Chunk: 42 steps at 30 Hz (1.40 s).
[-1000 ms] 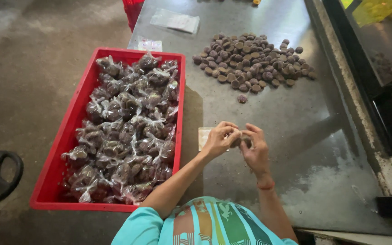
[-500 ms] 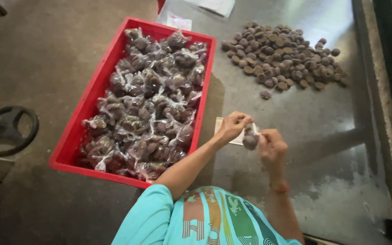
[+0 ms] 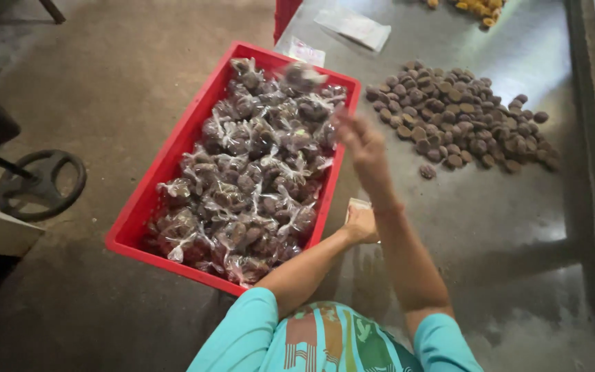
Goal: The person packages small, round food items by hand, picking them up from a pile on a metal table and placing them into small plastic bags. They twist the top of each bag to close it and place the filled bags into a large red bin.
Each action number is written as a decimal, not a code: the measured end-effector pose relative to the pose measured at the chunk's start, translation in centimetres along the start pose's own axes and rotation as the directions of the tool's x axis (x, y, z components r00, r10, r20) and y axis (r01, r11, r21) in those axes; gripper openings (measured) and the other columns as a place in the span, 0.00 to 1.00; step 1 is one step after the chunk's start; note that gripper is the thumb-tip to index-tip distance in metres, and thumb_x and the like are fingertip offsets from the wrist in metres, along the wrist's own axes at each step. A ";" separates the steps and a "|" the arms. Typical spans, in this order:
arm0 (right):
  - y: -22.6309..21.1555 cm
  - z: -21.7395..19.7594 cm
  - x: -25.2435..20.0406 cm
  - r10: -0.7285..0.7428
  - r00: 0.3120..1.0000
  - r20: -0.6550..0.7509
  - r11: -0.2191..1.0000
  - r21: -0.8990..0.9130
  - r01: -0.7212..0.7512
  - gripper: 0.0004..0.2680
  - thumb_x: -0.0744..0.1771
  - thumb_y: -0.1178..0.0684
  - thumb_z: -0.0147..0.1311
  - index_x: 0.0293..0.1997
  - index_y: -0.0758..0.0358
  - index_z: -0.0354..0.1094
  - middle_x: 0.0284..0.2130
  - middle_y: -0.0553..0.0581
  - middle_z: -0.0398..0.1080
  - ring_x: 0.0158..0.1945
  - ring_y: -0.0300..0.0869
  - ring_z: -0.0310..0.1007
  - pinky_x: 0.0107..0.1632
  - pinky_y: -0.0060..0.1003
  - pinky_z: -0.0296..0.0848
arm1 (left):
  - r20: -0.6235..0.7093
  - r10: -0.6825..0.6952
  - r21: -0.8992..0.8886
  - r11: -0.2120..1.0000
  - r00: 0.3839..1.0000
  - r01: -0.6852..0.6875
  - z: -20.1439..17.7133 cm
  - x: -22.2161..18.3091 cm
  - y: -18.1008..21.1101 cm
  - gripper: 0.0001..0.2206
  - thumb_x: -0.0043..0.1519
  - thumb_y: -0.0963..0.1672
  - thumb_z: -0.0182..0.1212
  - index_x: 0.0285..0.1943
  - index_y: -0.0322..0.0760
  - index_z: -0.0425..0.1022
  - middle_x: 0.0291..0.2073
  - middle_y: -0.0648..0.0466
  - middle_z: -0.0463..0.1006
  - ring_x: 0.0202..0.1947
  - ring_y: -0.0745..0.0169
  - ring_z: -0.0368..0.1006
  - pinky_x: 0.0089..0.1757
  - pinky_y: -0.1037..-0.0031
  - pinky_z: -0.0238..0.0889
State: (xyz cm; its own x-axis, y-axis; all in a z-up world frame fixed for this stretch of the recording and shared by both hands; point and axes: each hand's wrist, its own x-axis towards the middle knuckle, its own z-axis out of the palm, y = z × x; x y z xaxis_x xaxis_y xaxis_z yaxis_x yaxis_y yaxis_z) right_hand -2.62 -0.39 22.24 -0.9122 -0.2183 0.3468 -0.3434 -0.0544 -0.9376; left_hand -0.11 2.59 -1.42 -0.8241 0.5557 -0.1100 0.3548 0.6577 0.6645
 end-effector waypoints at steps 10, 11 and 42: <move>8.1 -6.5 -8.9 0.056 0.992 -0.115 0.985 -0.157 -0.074 0.06 0.70 0.62 0.50 0.49 0.68 0.73 0.44 0.55 0.77 0.45 0.37 0.78 0.50 0.33 0.78 | 0.013 -0.057 0.033 0.998 0.998 0.057 0.9 0.1 -1.5 0.18 0.59 0.54 0.59 0.51 0.45 0.79 0.51 0.46 0.80 0.57 0.45 0.74 0.57 0.51 0.60; 9.4 -8.2 -9.8 0.082 0.975 -0.209 0.984 -0.137 -0.112 0.06 0.71 0.61 0.50 0.49 0.68 0.73 0.43 0.56 0.77 0.45 0.37 0.78 0.49 0.32 0.78 | 0.026 -0.098 0.236 0.968 0.995 0.089 0.4 -0.1 -0.8 0.16 0.57 0.53 0.62 0.46 0.44 0.84 0.47 0.46 0.84 0.53 0.44 0.78 0.54 0.50 0.63; 26.0 -12.4 -22.4 -0.150 0.974 -0.171 0.250 -0.959 -0.130 0.14 0.64 0.55 0.50 0.54 0.66 0.71 0.60 0.65 0.68 0.66 0.56 0.62 0.68 0.51 0.56 | 0.119 0.029 0.362 0.930 0.992 -0.070 -1.6 -1.3 -0.7 0.15 0.50 0.53 0.67 0.43 0.49 0.84 0.39 0.48 0.84 0.44 0.48 0.79 0.44 0.54 0.70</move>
State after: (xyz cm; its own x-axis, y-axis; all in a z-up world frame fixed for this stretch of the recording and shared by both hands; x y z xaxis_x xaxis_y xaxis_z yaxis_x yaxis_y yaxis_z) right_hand 6.14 15.13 -9.58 -0.8750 -0.0381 0.4825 -0.1822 0.9495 -0.2554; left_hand -0.01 0.60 -0.58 -0.7550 0.6310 -0.1785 0.5474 0.7563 0.3583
